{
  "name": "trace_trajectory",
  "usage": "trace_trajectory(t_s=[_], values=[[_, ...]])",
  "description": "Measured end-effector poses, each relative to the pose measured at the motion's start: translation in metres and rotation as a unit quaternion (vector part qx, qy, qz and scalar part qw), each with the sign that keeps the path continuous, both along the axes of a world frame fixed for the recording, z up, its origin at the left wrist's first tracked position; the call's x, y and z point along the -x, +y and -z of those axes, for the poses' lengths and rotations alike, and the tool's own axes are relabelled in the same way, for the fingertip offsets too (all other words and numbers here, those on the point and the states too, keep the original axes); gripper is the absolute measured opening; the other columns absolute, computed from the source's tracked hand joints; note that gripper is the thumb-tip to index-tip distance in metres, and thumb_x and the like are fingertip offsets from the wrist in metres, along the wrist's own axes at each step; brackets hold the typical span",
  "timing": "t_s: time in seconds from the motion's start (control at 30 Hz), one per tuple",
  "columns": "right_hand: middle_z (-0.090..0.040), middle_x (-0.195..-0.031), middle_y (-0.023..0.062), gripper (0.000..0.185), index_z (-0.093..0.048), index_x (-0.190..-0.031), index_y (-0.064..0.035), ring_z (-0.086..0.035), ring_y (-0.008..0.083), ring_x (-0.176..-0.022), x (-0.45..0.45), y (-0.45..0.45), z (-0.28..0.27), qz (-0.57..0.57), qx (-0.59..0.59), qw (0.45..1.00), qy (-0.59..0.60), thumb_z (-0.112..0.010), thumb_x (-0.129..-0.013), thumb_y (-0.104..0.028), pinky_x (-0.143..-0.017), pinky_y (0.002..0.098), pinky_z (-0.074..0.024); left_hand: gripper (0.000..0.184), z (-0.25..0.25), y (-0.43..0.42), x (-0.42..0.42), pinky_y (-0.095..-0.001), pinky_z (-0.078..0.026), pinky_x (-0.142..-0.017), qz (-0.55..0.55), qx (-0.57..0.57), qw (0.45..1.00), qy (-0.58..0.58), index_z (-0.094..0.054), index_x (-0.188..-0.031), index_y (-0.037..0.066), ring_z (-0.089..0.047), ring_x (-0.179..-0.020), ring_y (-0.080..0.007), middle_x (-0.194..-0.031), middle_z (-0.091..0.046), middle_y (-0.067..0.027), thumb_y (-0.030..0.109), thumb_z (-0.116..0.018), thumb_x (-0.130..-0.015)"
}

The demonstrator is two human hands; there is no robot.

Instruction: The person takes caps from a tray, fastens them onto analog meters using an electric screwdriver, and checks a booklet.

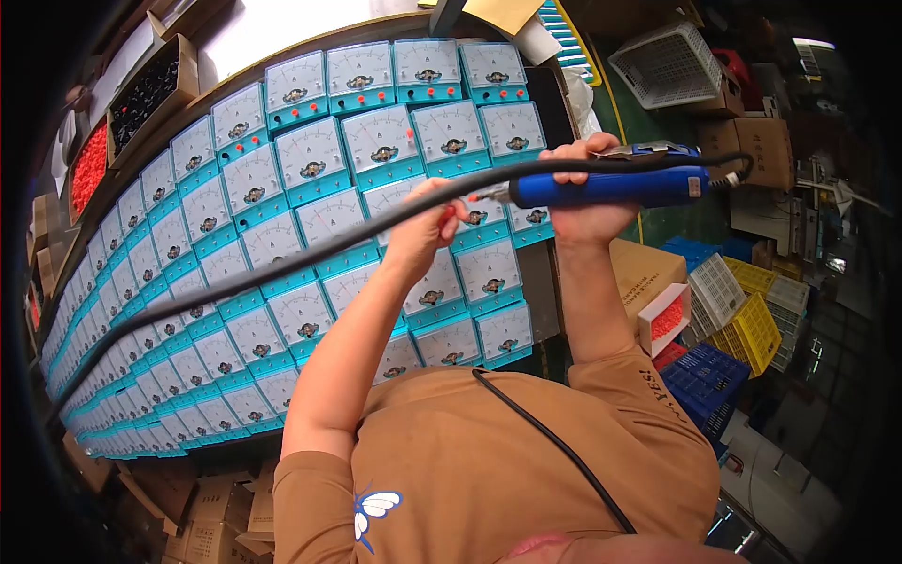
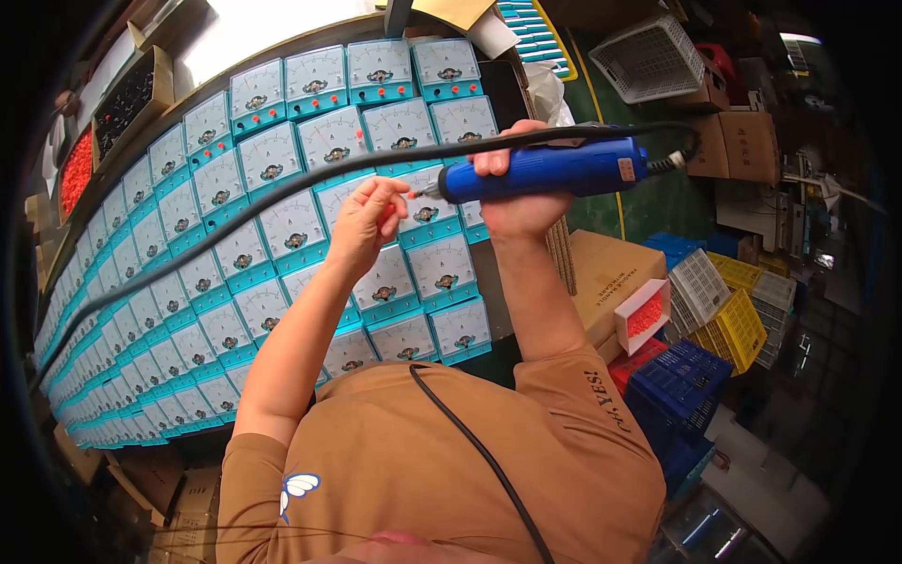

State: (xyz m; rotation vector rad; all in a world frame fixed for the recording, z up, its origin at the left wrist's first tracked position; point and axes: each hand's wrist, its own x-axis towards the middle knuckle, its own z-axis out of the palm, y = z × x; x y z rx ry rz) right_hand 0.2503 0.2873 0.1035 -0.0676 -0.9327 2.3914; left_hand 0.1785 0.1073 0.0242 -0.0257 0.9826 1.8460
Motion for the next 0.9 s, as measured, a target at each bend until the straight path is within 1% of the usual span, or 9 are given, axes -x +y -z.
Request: trace_trajectory(t_s=[0.1,0.17,0.23,0.4,0.43,0.6,0.7,0.83,0.9], values=[[-0.055,-0.063,0.0123,0.054,-0.055,-0.094,-0.0034,-0.052,0.0221,-0.059,-0.001,0.020,0.001,0.161,-0.126,0.979,-0.008,-0.037,-0.087,-0.054,-0.070,0.0350,-0.0418,0.021,0.013,-0.017,0.006,-0.0174,-0.027,-0.039,-0.020,0.016,0.998,-0.052,-0.058,-0.099,0.002,-0.039,-0.049,-0.0032,-0.070,-0.054,-0.0008,0.021,-0.049,-0.096],[-0.056,-0.064,0.0147,0.061,-0.054,-0.095,0.0001,-0.054,0.0238,-0.061,-0.003,0.045,0.017,0.198,-0.219,0.956,0.004,-0.037,-0.087,-0.058,-0.069,0.0355,-0.0439,0.018,0.020,-0.025,0.004,-0.0172,-0.027,-0.037,-0.014,0.017,0.999,-0.030,-0.057,-0.098,0.002,-0.039,-0.047,-0.0033,-0.068,-0.053,0.0000,0.018,-0.048,-0.096],[-0.057,-0.065,0.0151,0.062,-0.054,-0.095,0.0017,-0.057,0.0256,-0.062,-0.002,0.055,0.028,0.212,-0.247,0.945,-0.028,-0.038,-0.087,-0.058,-0.068,0.0350,-0.0458,0.018,0.007,-0.030,0.003,-0.0163,-0.027,-0.036,-0.005,0.035,0.998,-0.060,-0.057,-0.100,0.002,-0.039,-0.043,-0.0033,-0.065,-0.052,0.0010,0.018,-0.048,-0.096],[-0.059,-0.066,0.0148,0.049,-0.055,-0.094,-0.0007,-0.058,0.0235,-0.062,-0.002,0.059,0.047,0.200,-0.189,0.959,-0.066,-0.038,-0.089,-0.047,-0.068,0.0347,-0.0472,0.021,0.012,-0.035,-0.005,-0.0163,-0.025,-0.037,0.025,0.012,0.997,-0.078,-0.056,-0.100,0.003,-0.038,-0.043,-0.0035,-0.065,-0.052,-0.0004,0.023,-0.049,-0.096],[-0.059,-0.066,0.0146,0.049,-0.055,-0.094,-0.0010,-0.058,0.0234,-0.063,-0.002,0.063,0.053,0.205,-0.180,0.959,-0.073,-0.038,-0.089,-0.047,-0.067,0.0345,-0.0473,0.022,0.010,-0.035,-0.006,-0.0166,-0.025,-0.037,0.033,0.045,0.994,-0.089,-0.055,-0.099,0.003,-0.037,-0.043,-0.0037,-0.066,-0.053,-0.0015,0.023,-0.048,-0.096],[-0.059,-0.066,0.0142,0.046,-0.055,-0.090,-0.0022,-0.058,0.0231,-0.062,-0.004,0.068,0.065,0.207,-0.139,0.964,-0.095,-0.037,-0.089,-0.045,-0.064,0.0341,-0.0477,0.022,0.008,-0.037,-0.006,-0.0157,-0.029,-0.040,0.056,0.023,0.993,-0.105,-0.055,-0.103,0.002,-0.042,-0.046,-0.0026,-0.068,-0.057,-0.0030,0.022,-0.046,-0.097],[-0.056,-0.065,0.0126,0.042,-0.055,-0.087,-0.0027,-0.054,0.0236,-0.062,-0.001,0.063,0.065,0.225,-0.177,0.954,-0.087,-0.044,-0.087,-0.043,-0.065,0.0353,-0.0447,0.023,0.003,-0.032,-0.008,-0.0170,-0.028,-0.040,0.048,0.004,0.993,-0.106,-0.054,-0.104,0.002,-0.040,-0.045,-0.0036,-0.069,-0.058,-0.0044,0.023,-0.048,-0.097],[-0.056,-0.068,0.0116,0.050,-0.054,-0.085,-0.0023,-0.055,0.0245,-0.062,-0.004,0.064,0.071,0.176,-0.169,0.965,-0.096,-0.043,-0.087,-0.051,-0.067,0.0372,-0.0464,0.021,0.004,-0.029,-0.010,-0.0171,-0.026,-0.039,0.064,0.004,0.989,-0.135,-0.055,-0.097,0.002,-0.040,-0.044,-0.0037,-0.067,-0.058,-0.0051,0.023,-0.051,-0.095],[-0.056,-0.068,0.0122,0.057,-0.055,-0.086,-0.0019,-0.056,0.0248,-0.063,-0.003,0.062,0.075,0.215,-0.245,0.939,-0.108,-0.041,-0.086,-0.058,-0.065,0.0368,-0.0458,0.024,0.006,-0.027,-0.014,-0.0166,-0.027,-0.039,0.062,0.011,0.989,-0.132,-0.056,-0.097,0.001,-0.037,-0.045,-0.0029,-0.066,-0.055,-0.0018,0.024,-0.051,-0.095]])
